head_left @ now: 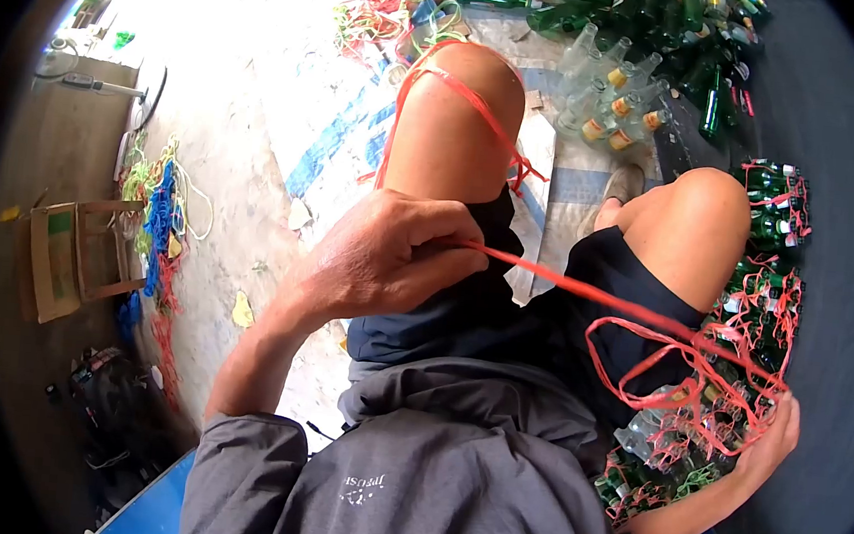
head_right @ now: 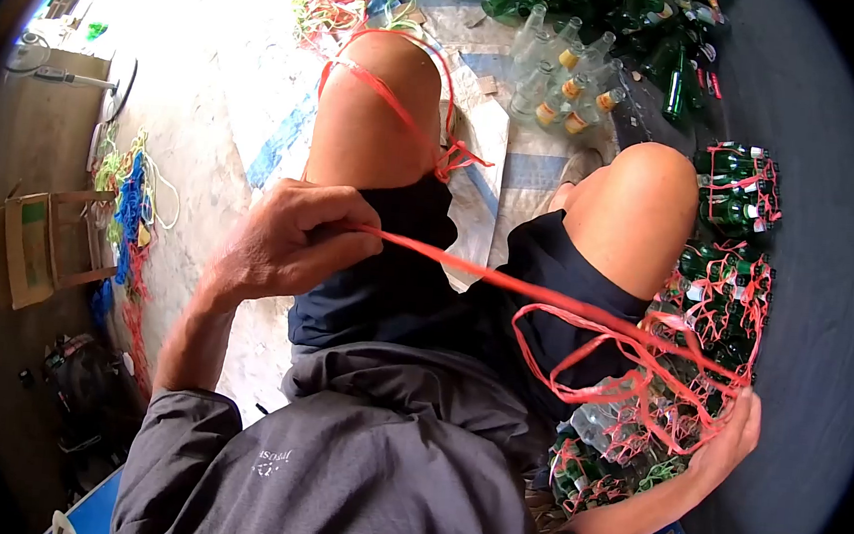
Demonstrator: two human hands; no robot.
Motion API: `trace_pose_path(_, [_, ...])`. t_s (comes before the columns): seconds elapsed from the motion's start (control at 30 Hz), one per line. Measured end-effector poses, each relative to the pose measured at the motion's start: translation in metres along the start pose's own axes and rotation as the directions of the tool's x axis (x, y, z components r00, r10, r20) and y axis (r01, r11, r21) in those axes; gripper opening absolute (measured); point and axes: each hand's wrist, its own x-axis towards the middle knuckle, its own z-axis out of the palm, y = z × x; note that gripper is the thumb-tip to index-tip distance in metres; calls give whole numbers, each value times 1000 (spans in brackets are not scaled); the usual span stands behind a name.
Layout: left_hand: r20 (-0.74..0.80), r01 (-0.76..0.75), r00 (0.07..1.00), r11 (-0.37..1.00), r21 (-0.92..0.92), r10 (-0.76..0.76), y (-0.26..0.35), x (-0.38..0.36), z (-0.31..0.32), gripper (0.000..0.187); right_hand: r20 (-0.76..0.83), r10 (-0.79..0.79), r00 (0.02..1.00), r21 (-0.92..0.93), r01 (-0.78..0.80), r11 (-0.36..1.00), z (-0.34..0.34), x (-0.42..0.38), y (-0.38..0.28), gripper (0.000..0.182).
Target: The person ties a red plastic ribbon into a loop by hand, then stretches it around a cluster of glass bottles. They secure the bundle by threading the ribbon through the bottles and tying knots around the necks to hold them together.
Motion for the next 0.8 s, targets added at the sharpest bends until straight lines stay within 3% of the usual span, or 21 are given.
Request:
trace_pose_path(0.1, [8, -6, 1000, 999, -49, 7, 6, -2, 8, 10, 38, -196, 980, -476, 190, 859, -12, -10, 23, 21])
trace_pose_path(0.13, [24, -16, 1000, 999, -45, 17, 10, -2, 11, 10, 144, -245, 959, -503, 284, 817, 1, -18, 11, 24])
trace_pose_path(0.2, [75, -64, 995, 997, 36, 61, 16, 3, 20, 9, 188, -282, 941, -555, 339, 760, 51, -57, -33, 27])
trace_pose_path(0.23, [103, -89, 991, 993, 75, 81, 20, 5, 25, 9, 222, -303, 927, -447, 372, 813, 72, -68, -44, 28])
trace_pose_path(0.27, [151, -64, 987, 992, 105, 48, 26, 6, 28, 9, 361, -472, 804, -280, 576, 768, 88, -80, -53, 34])
trace_pose_path(0.3, [170, -85, 983, 991, 100, 67, 28, 9, 35, 10, 456, -548, 701, -349, 707, 615, 108, -89, -67, 31])
trace_pose_path(0.33, [196, -87, 978, 991, 104, 66, 31, 11, 40, 10, 518, -662, 542, -226, 833, 505, 134, -101, -81, 35])
trace_pose_path(0.37, [221, -88, 973, 990, 109, 62, 33, 13, 44, 11, 597, -666, 447, -101, 865, 491, 149, -119, -102, 42])
trace_pose_path(0.43, [219, -135, 969, 987, 90, 113, 35, 15, 56, 12, 663, -620, 419, 212, 690, 693, 185, -142, -112, 42])
trace_pose_path(0.6, [191, -142, 973, 989, 45, 131, 31, 16, 51, 13, 851, -436, 292, 261, 485, 835, 222, -153, -94, 14])
trace_pose_path(0.63, [160, -150, 976, 989, 4, 148, 29, 16, 47, 13, 820, -425, 383, 287, 367, 885, 221, -157, -100, 7])
trace_pose_path(0.7, [127, -158, 980, 987, 31, 153, 23, 15, 34, 11, 887, -262, 380, 161, 278, 947, 203, -139, -107, 11])
trace_pose_path(0.8, [43, -162, 986, 985, 53, 160, 18, 19, 14, 9, 825, -255, 504, 259, 63, 964, 181, -118, -94, 27])
